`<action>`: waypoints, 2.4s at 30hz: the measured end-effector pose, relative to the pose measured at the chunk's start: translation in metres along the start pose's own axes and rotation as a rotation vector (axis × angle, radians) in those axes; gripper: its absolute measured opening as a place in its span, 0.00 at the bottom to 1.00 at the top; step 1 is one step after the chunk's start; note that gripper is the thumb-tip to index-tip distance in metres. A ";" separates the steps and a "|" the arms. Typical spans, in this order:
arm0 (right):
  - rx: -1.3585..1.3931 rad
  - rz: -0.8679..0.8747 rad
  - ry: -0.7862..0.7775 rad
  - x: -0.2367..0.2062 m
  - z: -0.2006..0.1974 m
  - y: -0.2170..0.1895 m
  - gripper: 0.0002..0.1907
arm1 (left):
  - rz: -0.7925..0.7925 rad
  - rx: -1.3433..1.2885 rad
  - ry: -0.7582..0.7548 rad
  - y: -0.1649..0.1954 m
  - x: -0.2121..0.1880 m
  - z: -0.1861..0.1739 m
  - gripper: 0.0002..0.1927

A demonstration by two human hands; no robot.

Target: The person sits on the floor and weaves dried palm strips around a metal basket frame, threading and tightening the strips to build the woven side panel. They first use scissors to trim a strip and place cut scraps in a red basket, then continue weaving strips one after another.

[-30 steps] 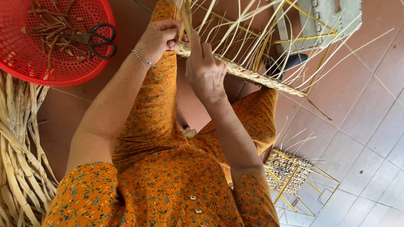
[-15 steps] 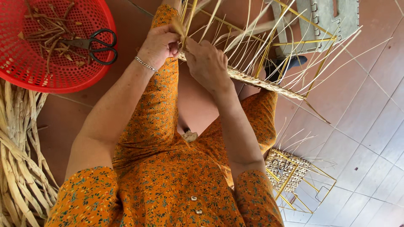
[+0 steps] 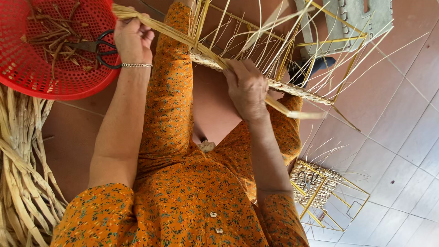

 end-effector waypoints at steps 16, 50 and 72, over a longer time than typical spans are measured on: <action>-0.169 -0.001 0.269 0.001 0.027 -0.010 0.06 | -0.149 0.536 -0.515 -0.034 -0.049 0.042 0.11; 0.753 0.067 0.499 0.002 0.031 -0.001 0.19 | 0.935 1.389 -0.614 -0.015 -0.132 0.128 0.15; 0.559 0.158 0.572 -0.049 0.059 0.001 0.18 | 0.766 1.687 -0.517 -0.048 -0.073 0.128 0.23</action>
Point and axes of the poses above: each hand's wrist, its own x-axis towards the middle knuckle, its own z-axis out of the palm, y = z × x, the point moved 4 cm from there along x, towards the middle knuckle, and after that the axes turned 14 degrees about -z, right-handed, at the moved point
